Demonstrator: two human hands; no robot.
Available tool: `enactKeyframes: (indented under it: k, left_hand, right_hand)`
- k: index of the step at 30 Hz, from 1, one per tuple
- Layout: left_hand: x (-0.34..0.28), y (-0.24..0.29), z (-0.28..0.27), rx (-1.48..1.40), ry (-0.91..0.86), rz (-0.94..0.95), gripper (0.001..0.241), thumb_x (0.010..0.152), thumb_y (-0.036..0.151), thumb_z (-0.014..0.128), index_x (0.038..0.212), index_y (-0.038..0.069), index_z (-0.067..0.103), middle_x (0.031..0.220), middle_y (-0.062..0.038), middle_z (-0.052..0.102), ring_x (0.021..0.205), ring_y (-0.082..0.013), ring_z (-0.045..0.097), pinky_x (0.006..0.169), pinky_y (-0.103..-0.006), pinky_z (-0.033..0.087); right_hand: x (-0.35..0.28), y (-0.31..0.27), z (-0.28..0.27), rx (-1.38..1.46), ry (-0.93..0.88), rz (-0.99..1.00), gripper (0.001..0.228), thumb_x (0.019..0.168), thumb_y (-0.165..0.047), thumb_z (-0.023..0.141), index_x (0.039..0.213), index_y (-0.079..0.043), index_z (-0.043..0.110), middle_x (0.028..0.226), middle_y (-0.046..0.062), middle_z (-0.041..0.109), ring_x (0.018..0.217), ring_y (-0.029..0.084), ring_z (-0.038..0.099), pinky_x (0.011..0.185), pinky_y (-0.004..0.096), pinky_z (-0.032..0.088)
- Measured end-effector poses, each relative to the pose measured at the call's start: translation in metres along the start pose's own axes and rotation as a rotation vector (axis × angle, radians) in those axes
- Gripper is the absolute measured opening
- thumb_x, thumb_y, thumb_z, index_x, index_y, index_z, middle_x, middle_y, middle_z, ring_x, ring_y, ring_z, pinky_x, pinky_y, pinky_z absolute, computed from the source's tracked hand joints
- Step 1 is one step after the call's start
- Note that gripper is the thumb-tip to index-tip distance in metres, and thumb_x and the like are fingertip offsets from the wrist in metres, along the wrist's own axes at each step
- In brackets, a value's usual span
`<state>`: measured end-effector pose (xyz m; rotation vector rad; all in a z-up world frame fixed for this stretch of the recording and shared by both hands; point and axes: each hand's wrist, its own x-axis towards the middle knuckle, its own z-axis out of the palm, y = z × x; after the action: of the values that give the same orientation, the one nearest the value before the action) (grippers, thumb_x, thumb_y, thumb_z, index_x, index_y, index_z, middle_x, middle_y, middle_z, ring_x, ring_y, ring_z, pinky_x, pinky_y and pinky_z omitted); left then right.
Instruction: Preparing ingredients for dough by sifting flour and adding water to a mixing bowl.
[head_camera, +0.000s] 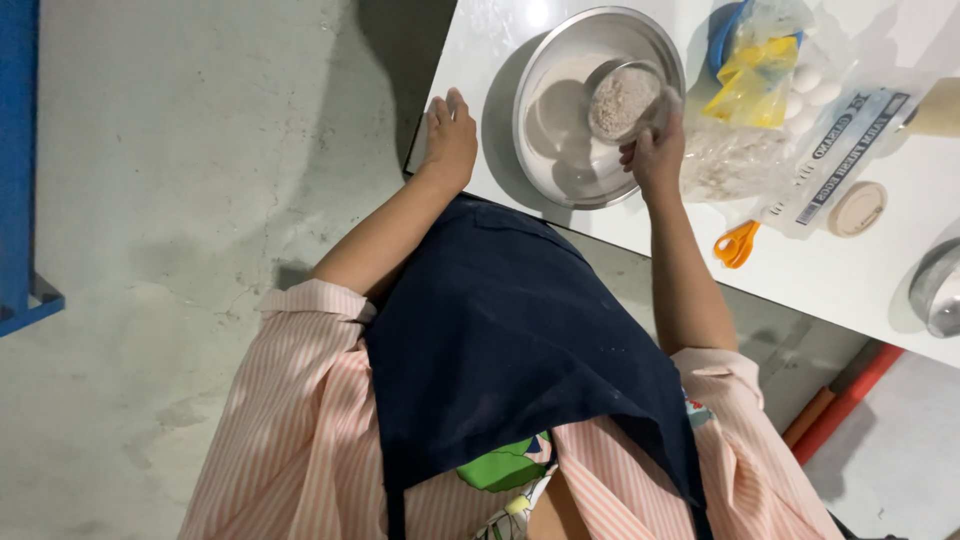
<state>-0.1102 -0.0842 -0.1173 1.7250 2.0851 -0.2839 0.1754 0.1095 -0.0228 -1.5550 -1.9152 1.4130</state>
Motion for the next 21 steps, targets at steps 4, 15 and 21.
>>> enactKeyframes:
  k: [4, 15, 21]
  left_hand:
    - [0.001, 0.002, -0.001, 0.011, 0.026, 0.007, 0.065, 0.084, 0.012, 0.073, 0.14, -0.014, 0.052, 0.159, -0.036, 0.021, 0.141, -0.0557, 0.032, 0.116, -0.0561, 0.031]
    - [0.0, 0.003, 0.01, 0.012, 0.089, -0.016, 0.059, 0.089, 0.015, 0.068, 0.14, -0.011, 0.054, 0.158, -0.034, 0.026, 0.139, -0.0541, 0.034, 0.115, -0.0576, 0.032]
    - [-0.012, -0.001, -0.025, 0.023, -0.032, 0.017, 0.066, 0.083, 0.012, 0.073, 0.138, -0.017, 0.051, 0.157, -0.037, 0.022, 0.141, -0.0553, 0.03, 0.117, -0.0559, 0.031]
  right_hand:
    - [-0.003, 0.004, 0.004, 0.016, 0.037, -0.003, 0.067, 0.104, 0.005, 0.043, 0.165, -0.015, 0.022, 0.078, 0.008, 0.064, 0.054, 0.013, 0.059, 0.044, 0.027, 0.048]
    - [-0.007, -0.005, 0.013, 0.028, -0.02, 0.038, 0.066, 0.102, 0.005, 0.039, 0.163, -0.013, 0.024, 0.077, 0.01, 0.064, 0.054, 0.014, 0.059, 0.046, 0.028, 0.049]
    - [-0.004, -0.002, 0.013, -0.002, -0.039, 0.013, 0.065, 0.103, 0.006, 0.04, 0.162, -0.014, 0.024, 0.078, 0.01, 0.066, 0.056, 0.014, 0.06, 0.046, 0.028, 0.05]
